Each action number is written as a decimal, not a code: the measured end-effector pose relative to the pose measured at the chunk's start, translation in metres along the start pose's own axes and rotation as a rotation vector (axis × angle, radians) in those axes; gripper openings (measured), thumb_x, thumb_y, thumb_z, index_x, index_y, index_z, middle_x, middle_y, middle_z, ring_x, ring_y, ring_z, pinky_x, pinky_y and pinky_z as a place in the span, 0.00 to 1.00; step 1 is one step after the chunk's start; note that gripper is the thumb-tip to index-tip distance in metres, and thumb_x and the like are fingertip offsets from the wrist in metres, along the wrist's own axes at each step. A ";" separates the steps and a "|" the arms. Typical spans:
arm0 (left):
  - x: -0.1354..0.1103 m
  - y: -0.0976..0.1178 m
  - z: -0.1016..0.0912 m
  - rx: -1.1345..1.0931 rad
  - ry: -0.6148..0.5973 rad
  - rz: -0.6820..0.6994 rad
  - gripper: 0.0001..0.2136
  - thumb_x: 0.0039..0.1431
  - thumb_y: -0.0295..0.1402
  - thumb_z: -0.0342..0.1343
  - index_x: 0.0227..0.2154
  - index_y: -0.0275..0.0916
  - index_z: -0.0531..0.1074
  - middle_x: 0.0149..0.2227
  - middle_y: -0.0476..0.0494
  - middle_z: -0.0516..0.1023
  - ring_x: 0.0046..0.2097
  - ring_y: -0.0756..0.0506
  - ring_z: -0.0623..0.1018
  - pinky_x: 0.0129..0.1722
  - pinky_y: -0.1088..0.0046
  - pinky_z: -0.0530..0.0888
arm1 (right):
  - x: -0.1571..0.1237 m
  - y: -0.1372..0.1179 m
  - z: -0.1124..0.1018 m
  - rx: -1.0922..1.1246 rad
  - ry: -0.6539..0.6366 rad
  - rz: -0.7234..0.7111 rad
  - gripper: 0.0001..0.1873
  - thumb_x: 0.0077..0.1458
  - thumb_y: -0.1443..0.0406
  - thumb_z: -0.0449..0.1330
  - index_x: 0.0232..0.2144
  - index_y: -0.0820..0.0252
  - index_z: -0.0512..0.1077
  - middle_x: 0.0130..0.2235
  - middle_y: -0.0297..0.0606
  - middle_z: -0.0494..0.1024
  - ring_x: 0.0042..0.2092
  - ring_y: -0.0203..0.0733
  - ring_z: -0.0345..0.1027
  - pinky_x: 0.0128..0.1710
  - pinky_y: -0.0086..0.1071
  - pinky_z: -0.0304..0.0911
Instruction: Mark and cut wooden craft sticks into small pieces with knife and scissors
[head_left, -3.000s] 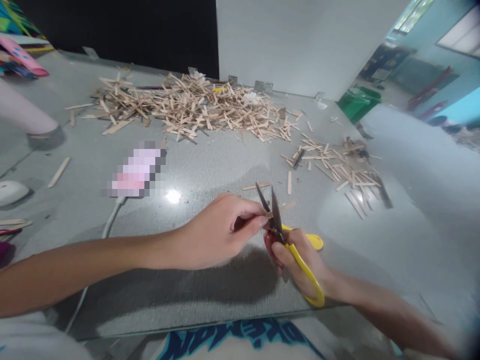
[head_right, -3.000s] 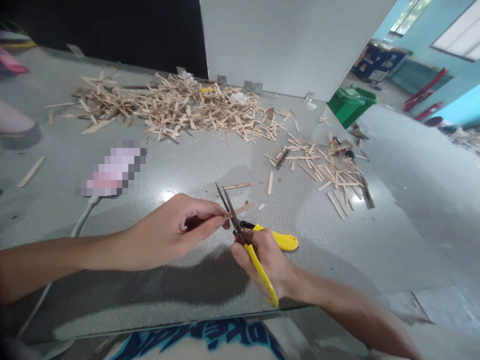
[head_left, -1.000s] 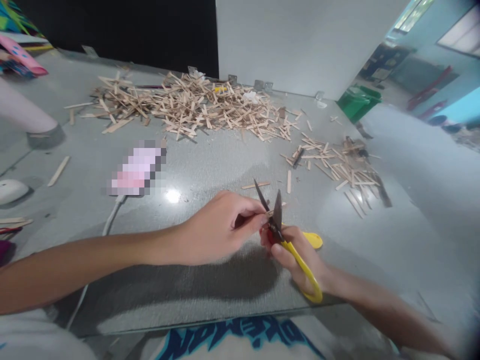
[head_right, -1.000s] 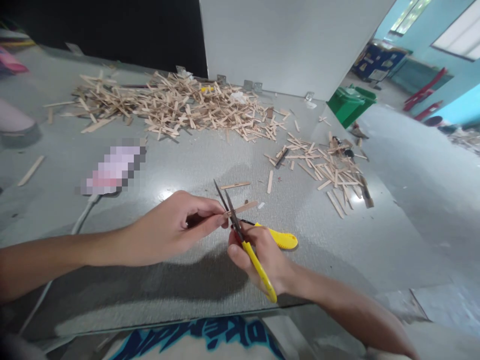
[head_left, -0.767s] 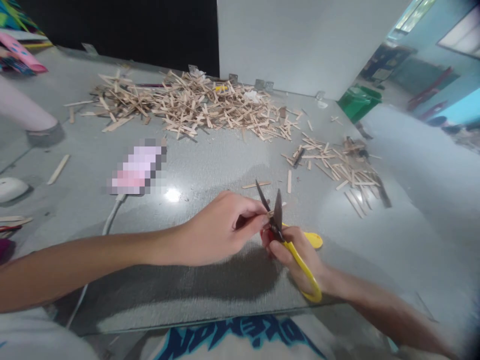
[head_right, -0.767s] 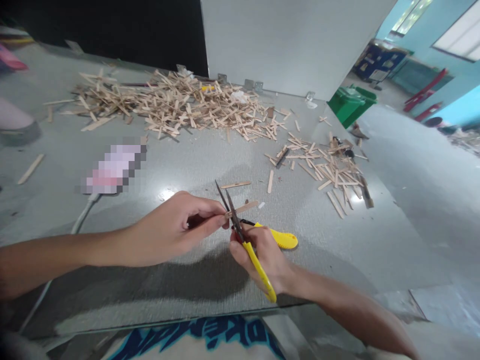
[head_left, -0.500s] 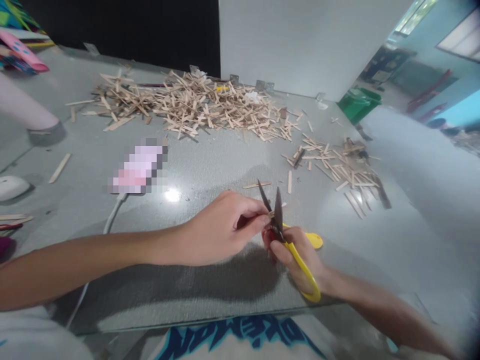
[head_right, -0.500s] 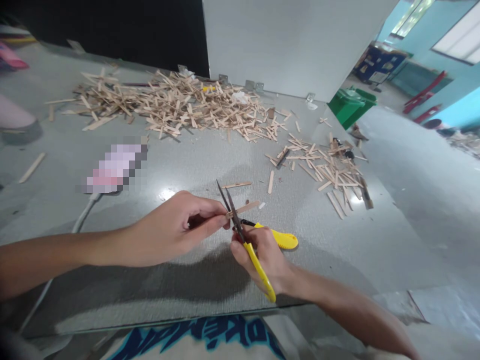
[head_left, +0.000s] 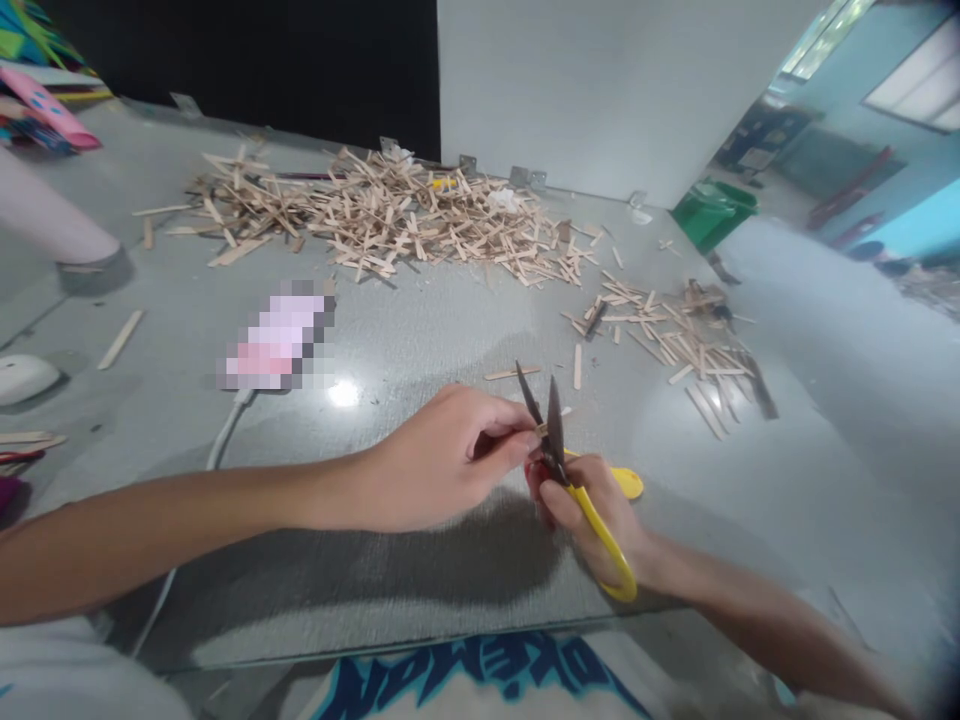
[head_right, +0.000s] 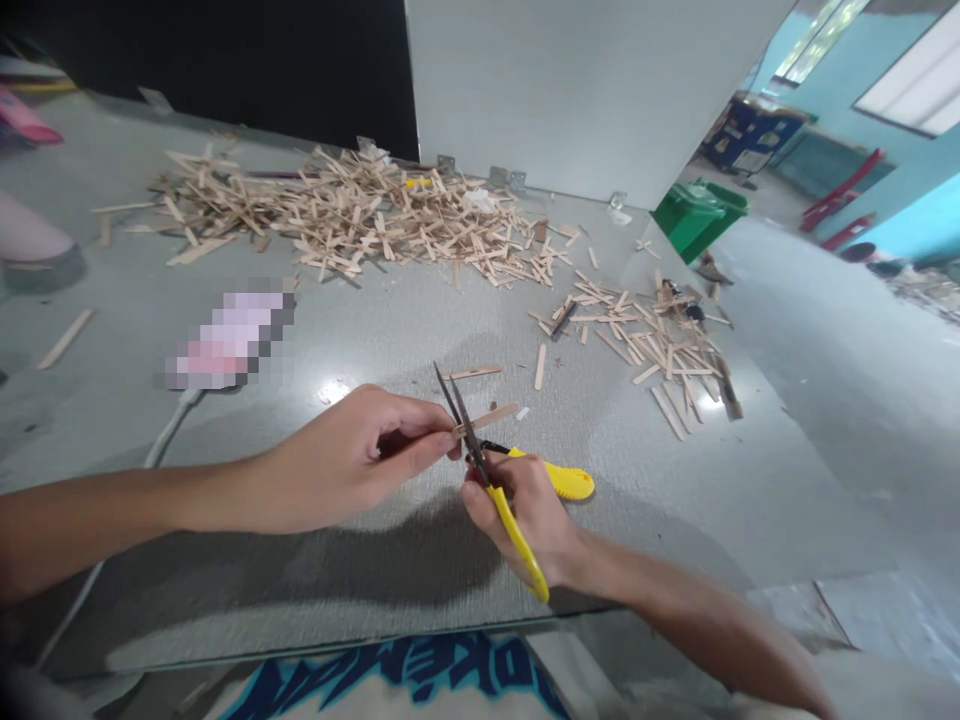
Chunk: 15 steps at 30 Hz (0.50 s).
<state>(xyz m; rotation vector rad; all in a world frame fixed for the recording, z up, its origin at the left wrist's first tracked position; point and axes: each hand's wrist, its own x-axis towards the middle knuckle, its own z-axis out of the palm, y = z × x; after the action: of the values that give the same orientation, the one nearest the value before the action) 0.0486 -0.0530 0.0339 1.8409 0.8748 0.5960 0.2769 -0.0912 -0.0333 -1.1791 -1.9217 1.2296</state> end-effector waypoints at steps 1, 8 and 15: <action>0.000 0.000 0.000 -0.004 -0.001 -0.001 0.12 0.73 0.30 0.53 0.39 0.34 0.82 0.29 0.49 0.81 0.30 0.51 0.74 0.30 0.76 0.64 | 0.000 0.000 0.000 0.001 0.000 -0.005 0.27 0.70 0.46 0.57 0.24 0.56 0.66 0.22 0.31 0.68 0.25 0.37 0.60 0.27 0.33 0.54; 0.001 0.000 0.000 -0.014 -0.004 0.000 0.12 0.73 0.29 0.53 0.39 0.33 0.82 0.30 0.49 0.81 0.31 0.51 0.74 0.30 0.76 0.65 | -0.001 0.005 0.000 0.004 -0.011 0.026 0.27 0.70 0.47 0.57 0.25 0.56 0.66 0.23 0.31 0.69 0.25 0.37 0.61 0.26 0.32 0.56; 0.001 0.001 0.000 0.016 -0.006 0.013 0.12 0.73 0.31 0.52 0.37 0.35 0.80 0.30 0.49 0.80 0.30 0.51 0.73 0.30 0.76 0.64 | 0.000 -0.001 0.000 -0.091 0.047 -0.007 0.25 0.70 0.50 0.55 0.23 0.55 0.66 0.21 0.31 0.68 0.25 0.38 0.61 0.28 0.33 0.57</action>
<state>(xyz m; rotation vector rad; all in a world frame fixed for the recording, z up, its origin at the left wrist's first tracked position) 0.0491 -0.0522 0.0347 1.8628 0.8665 0.5935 0.2763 -0.0915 -0.0327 -1.2347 -1.9634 1.1116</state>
